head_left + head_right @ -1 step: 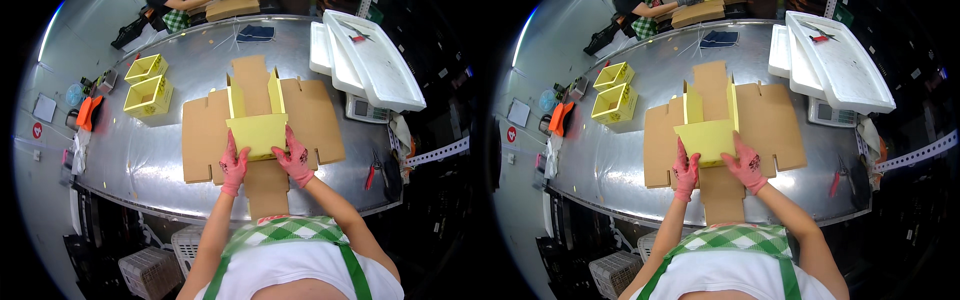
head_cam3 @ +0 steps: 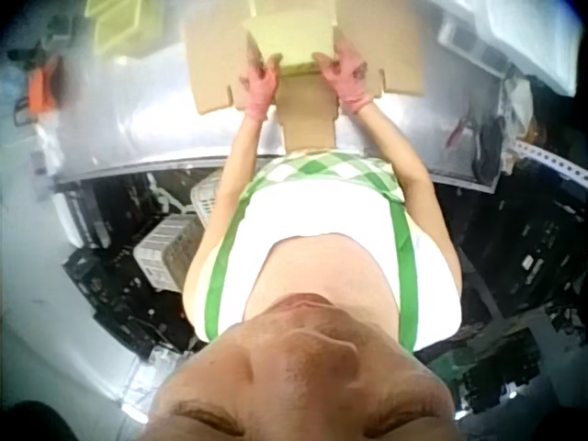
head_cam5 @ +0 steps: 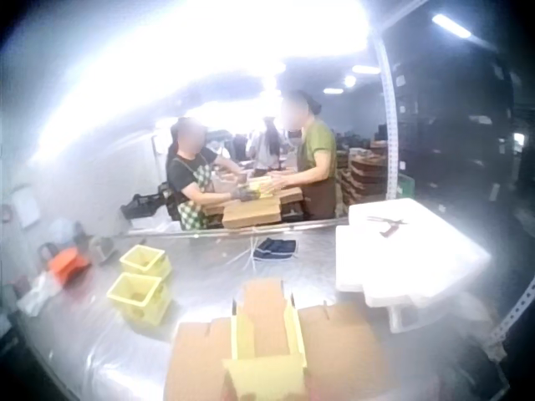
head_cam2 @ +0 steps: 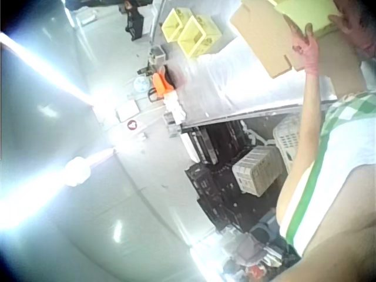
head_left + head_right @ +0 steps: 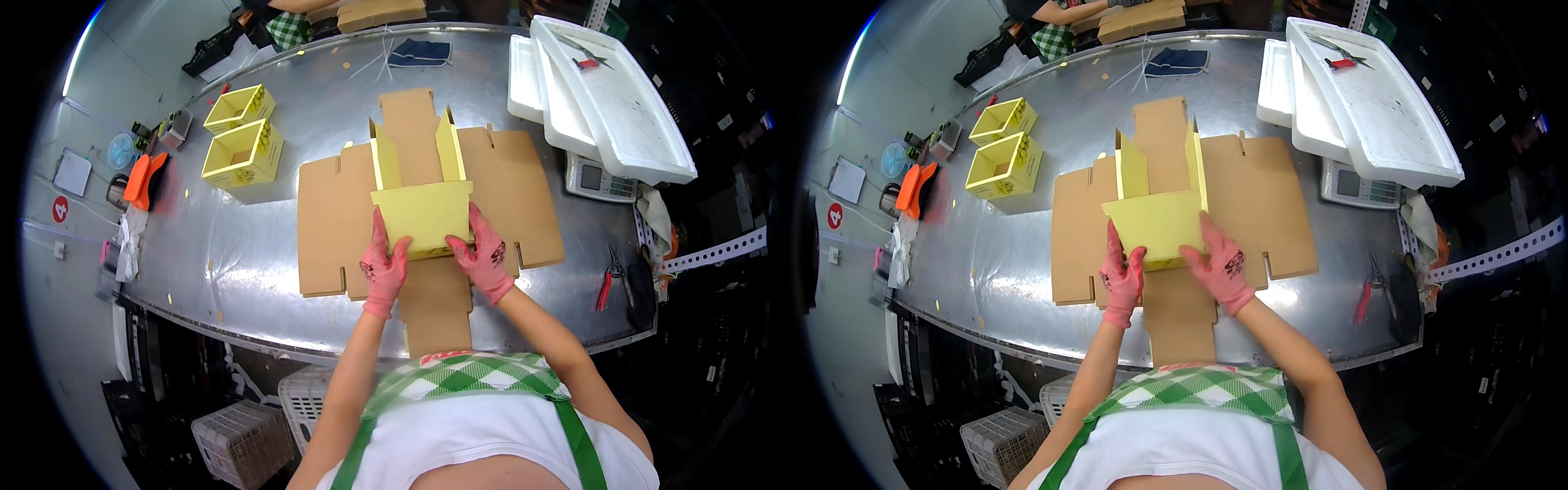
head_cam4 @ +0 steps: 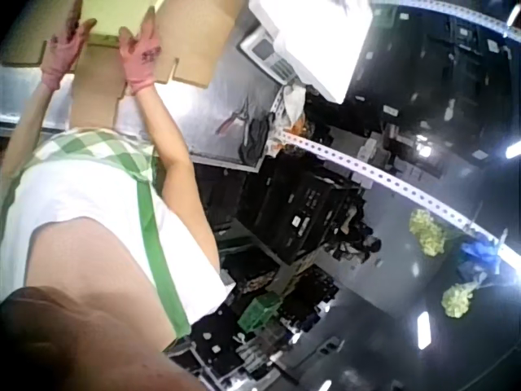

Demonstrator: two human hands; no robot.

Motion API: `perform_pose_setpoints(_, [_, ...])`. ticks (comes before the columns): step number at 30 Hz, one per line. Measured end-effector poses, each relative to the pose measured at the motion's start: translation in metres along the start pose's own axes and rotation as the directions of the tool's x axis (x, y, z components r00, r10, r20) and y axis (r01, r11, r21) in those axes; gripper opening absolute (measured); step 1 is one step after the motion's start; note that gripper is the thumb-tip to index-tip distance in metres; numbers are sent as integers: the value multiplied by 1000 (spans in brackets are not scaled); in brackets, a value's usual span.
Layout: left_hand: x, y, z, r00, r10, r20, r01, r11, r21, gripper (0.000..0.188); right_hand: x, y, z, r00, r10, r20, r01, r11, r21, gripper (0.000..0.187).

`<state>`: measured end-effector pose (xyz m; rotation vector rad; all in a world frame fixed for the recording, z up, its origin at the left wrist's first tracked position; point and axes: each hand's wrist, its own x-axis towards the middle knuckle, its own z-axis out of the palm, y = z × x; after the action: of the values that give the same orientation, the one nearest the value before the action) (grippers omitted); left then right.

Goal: The person folds flat cardboard sheets into rectangular boxes by hand. They repeatedly fold the side flaps up, tuck the tabs into slots, and press the corners to secure the structure. The finished boxes are placed on a metal table alongside other completed units.

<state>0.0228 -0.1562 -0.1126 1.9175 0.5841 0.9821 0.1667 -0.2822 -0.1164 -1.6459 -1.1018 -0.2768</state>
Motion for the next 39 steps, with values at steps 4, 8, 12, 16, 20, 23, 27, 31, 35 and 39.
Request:
perform_pose_setpoints(4, [5, 3, 6, 992, 113, -55, -103, 982, 158, 66, 5, -13, -10, 995, 58, 75, -52, 995, -79, 52])
perform_pose_setpoints(8, [9, 12, 12, 997, -29, -78, 38, 992, 119, 60, 20, -15, -14, 981, 75, 181, -40, 981, -189, 46])
perform_pose_setpoints(12, [8, -14, 18, 983, 163, -80, -139, 960, 244, 53, 26, -12, -15, 972, 107, 209, -63, 976, -210, 55])
perform_pose_setpoints(16, [10, 14, 11, 961, 271, -57, -213, 854, 474, 51, 29, -40, -30, 906, 200, 374, -12, 894, -448, 50])
perform_pose_setpoints(20, [16, 57, -9, 960, 124, 251, -274, 606, 747, 52, 39, -49, -39, 915, 91, 394, 198, 749, -632, 60])
perform_pose_setpoints(23, [24, 49, -18, 902, 212, 377, -432, 460, 775, 52, 51, -36, -32, 824, 37, 565, 365, 729, -579, 59])
perform_pose_setpoints(27, [52, 42, -20, 716, 109, 690, -658, 435, 614, 34, 69, -15, -32, 509, 108, 854, 485, 783, -389, 32])
perform_pose_setpoints(31, [76, 57, -14, 406, -323, 855, -744, 426, 514, 44, 89, -14, -33, 292, 87, 952, 514, 826, -233, 22])
perform_pose_setpoints(35, [87, 62, -16, 181, -343, 922, -840, 434, 327, 49, 77, -29, -34, 162, 34, 986, 626, 769, -129, 29])
perform_pose_setpoints(39, [65, 71, -17, 120, -360, 925, -794, 524, 308, 51, 53, -51, -38, 157, 102, 982, 622, 763, -178, 30])
